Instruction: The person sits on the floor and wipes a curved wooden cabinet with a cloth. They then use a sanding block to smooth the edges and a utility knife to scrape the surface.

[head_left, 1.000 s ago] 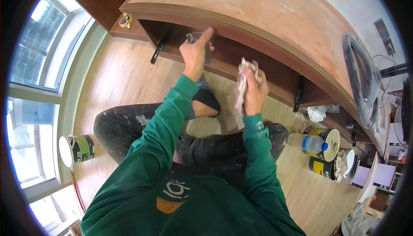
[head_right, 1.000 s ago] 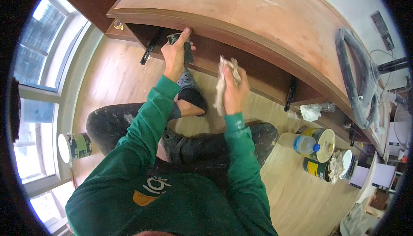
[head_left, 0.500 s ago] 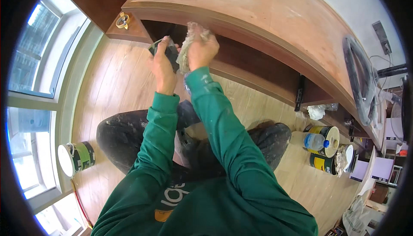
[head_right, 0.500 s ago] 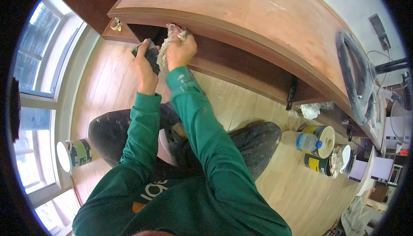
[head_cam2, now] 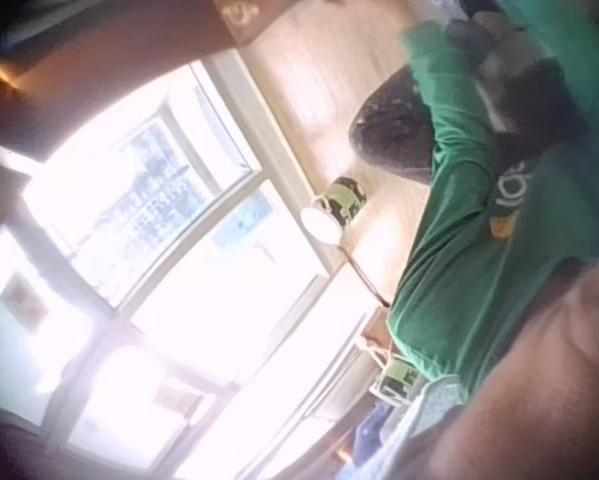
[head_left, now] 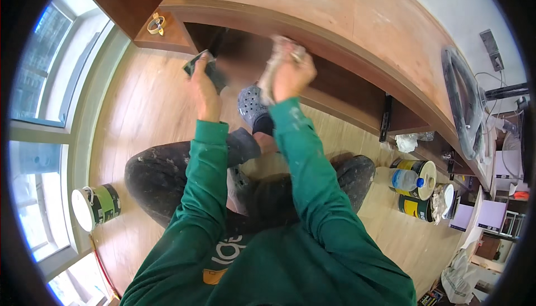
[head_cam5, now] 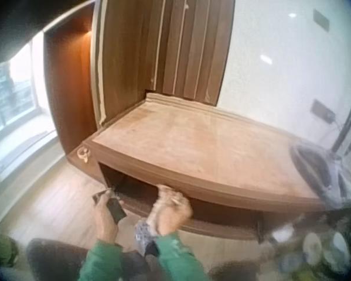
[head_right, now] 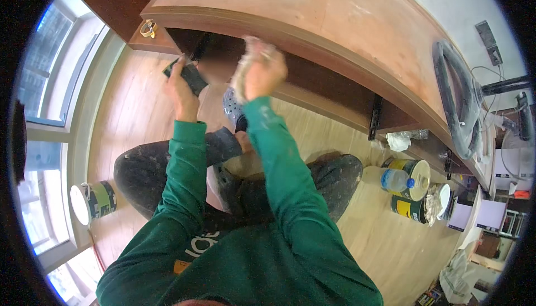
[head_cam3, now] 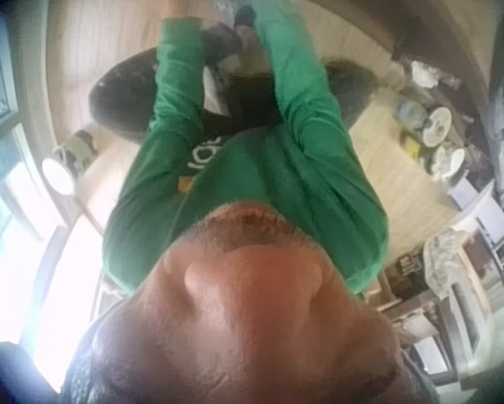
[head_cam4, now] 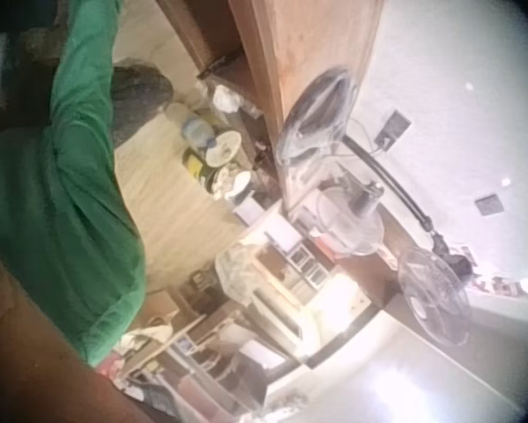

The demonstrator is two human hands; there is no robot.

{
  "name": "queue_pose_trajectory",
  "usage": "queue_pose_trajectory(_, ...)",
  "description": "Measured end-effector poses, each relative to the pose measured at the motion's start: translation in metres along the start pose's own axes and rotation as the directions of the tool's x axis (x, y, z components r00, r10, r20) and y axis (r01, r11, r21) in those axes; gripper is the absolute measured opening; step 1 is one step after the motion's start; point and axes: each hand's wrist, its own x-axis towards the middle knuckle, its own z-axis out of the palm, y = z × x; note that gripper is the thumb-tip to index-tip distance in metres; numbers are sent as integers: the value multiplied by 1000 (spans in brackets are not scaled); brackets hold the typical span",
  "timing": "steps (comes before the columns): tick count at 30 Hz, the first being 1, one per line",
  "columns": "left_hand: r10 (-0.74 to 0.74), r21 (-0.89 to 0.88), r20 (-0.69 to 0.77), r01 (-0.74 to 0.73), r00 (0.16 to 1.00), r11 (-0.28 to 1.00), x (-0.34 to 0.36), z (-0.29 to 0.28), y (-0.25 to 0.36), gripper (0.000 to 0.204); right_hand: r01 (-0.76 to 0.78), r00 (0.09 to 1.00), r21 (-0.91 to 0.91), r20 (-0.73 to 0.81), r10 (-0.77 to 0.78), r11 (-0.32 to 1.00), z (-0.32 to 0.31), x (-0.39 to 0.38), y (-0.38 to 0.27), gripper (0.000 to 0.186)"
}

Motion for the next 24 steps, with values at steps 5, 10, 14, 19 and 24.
queue_pose_trajectory(5, 23, 6, -31, -23, 999, 1000, -19, 20, 9, 21, 162, 973, -138, -141, -181, 977, 11, -1, 5, 16)
queue_pose_trajectory(10, 15, 25, 48, -16, 999, 1000, -27, 22, 11, 19, 164, 984, -67, -56, -168, 984, 2, 3, 5, 17)
queue_pose_trajectory(14, 112, -15, -36, -113, 993, 994, -2, 8, 28, 23, 130, 978, 82, -173, -114, 988, -156, 60, -28, 19)
queue_pose_trajectory(19, 69, -50, 17, -68, 998, 996, -7, 17, 14, 25, -2, 938, 126, -344, 45, 992, -327, 132, -25, 32)
queue_pose_trajectory(24, -29, 46, 220, 19, 975, 999, -48, 50, -2, 25, -9, 955, 561, -242, 174, 828, -224, 97, -4, 20)
